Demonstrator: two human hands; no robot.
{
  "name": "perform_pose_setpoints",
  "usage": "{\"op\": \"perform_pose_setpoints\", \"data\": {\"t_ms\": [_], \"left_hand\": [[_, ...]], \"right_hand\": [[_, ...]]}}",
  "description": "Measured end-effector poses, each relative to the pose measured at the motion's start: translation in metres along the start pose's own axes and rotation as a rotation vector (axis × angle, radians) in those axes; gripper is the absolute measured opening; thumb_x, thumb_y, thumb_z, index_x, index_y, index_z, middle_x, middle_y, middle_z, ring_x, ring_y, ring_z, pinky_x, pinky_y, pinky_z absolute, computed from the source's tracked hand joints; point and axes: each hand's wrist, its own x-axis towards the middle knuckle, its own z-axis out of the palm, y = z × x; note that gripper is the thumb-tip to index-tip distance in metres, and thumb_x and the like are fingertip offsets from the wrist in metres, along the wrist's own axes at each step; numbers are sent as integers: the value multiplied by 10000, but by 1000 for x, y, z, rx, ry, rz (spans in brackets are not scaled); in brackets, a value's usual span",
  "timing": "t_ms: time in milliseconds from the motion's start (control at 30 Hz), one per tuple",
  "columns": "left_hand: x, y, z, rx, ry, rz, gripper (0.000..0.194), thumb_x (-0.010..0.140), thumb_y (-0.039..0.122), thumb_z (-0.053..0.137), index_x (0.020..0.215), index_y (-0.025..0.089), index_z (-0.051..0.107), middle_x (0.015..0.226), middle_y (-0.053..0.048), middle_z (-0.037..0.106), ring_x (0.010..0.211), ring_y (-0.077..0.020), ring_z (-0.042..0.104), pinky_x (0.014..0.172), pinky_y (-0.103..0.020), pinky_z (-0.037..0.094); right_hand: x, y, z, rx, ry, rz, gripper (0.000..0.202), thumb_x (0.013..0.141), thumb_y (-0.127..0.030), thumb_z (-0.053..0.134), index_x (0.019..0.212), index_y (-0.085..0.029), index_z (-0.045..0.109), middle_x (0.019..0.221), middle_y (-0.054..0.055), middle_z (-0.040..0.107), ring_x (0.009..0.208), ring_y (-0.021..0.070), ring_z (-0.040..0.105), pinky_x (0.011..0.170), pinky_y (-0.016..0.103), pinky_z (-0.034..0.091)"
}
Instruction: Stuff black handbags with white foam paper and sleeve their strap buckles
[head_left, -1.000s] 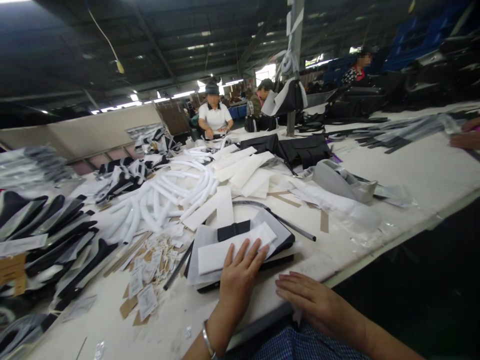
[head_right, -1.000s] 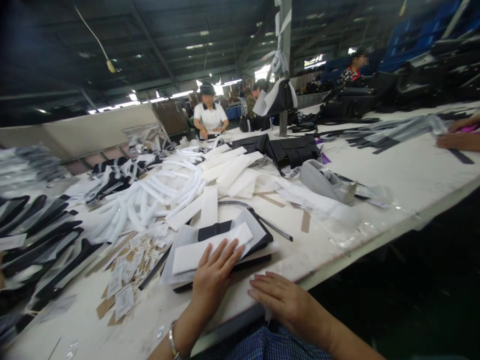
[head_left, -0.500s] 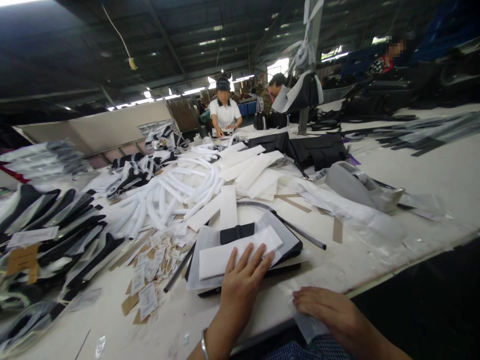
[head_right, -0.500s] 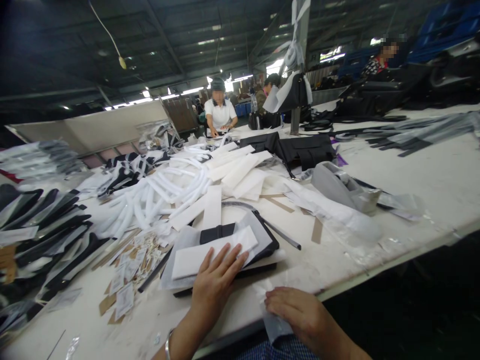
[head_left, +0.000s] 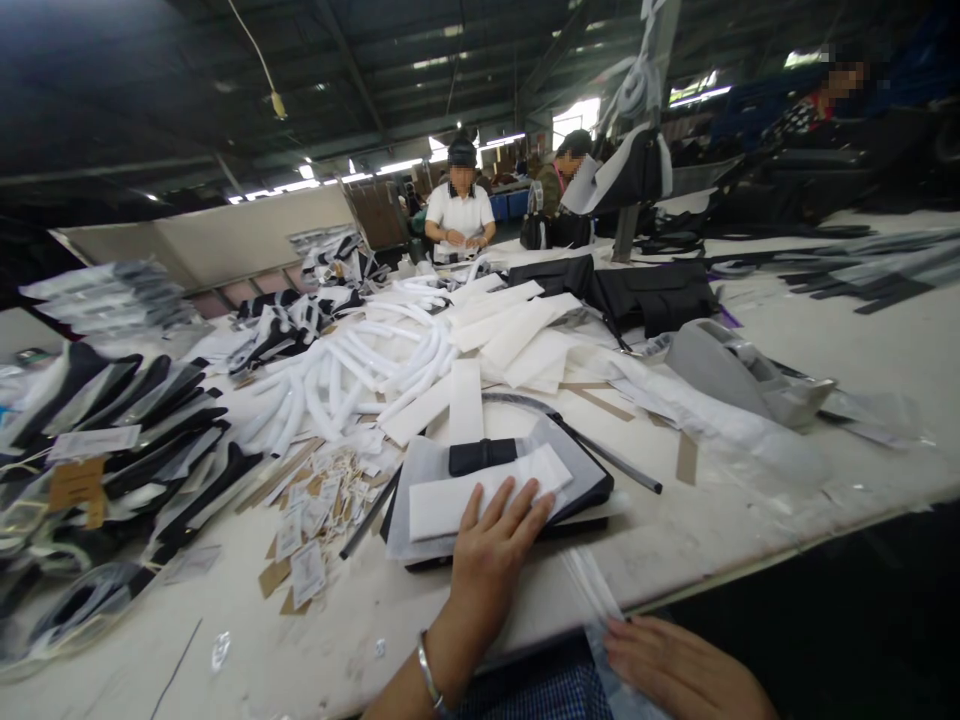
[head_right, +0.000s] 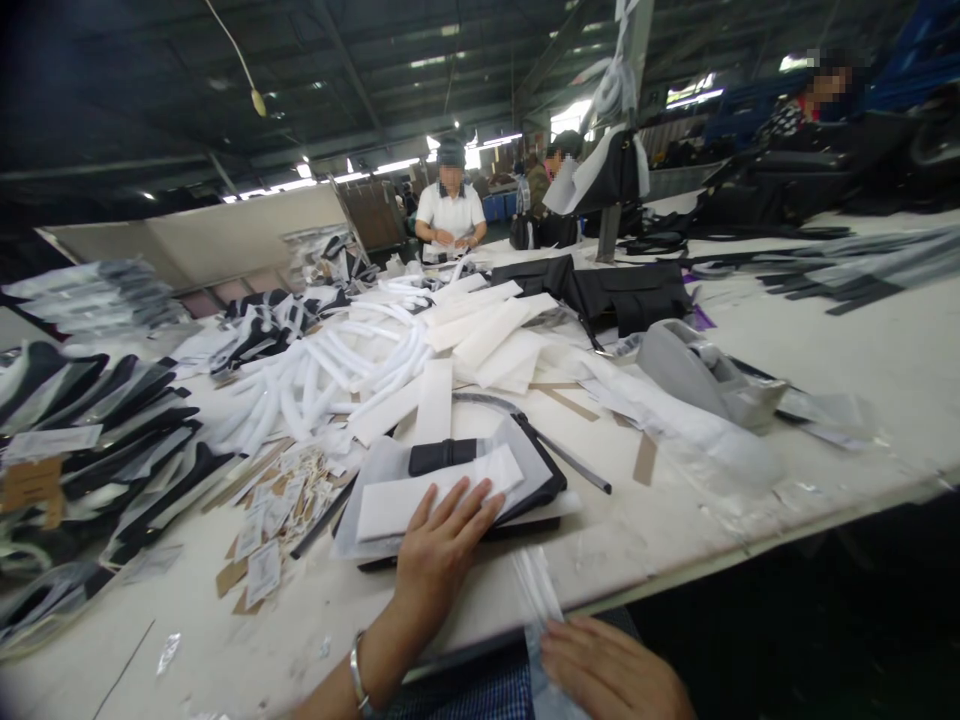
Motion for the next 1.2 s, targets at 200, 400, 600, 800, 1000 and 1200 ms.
{"op": "perform_pose_setpoints", "data": {"t_ms": [200,400,600,800,1000,1200], "left_hand": [[3,1,-5,23,-9,13,516,985,157,521,1451,363,442,1477,58,517,1356,-185,494,1156,-467,390],[2,-1,0,16,19,24,443,1030,261,455,1458,372,427,1502,77,480,1375,-192,470,1165,-481,373],[3,-1,6,54,190,57,367,1048,310,408,1395,355,521,1461,119,517,1341,-161,500,1263,-430,158],[6,1,14,66,322,40,294,1031,314,475,1270,356,640,1415,127,555,1262,-173,571,1273,-443,80],[9,1,13,32,355,17,271,1030,326,476,1213,357,674,1412,135,559,1242,-156,584,1274,-430,104],[11,0,11,35,359,22,287,1041,335,442,1205,369,675,1379,144,590,1236,-139,587,1275,-411,98]], "right_hand": [[25,-15,-1,10,-38,-2,298,959,-82,437,1125,-165,670,1027,61,784,975,161,744,969,262,563],[86,9,-38,117,-278,4,290,987,-381,573,1204,-206,652,1088,64,760,1031,163,710,1122,323,444],[176,90,-3,-150,-409,98,371,1020,-216,444,1363,-141,566,1394,137,606,1329,256,529,1142,491,373],[204,128,43,-236,-678,135,313,1017,-301,504,1238,-145,661,1283,130,682,1241,278,599,1089,494,388],[203,130,40,-292,-730,165,290,1014,-305,505,1019,-149,750,1055,140,760,1161,305,629,1044,513,390],[213,144,37,-245,-755,120,246,986,-278,544,968,-167,762,1003,118,770,1086,265,674,1049,490,413]]}}
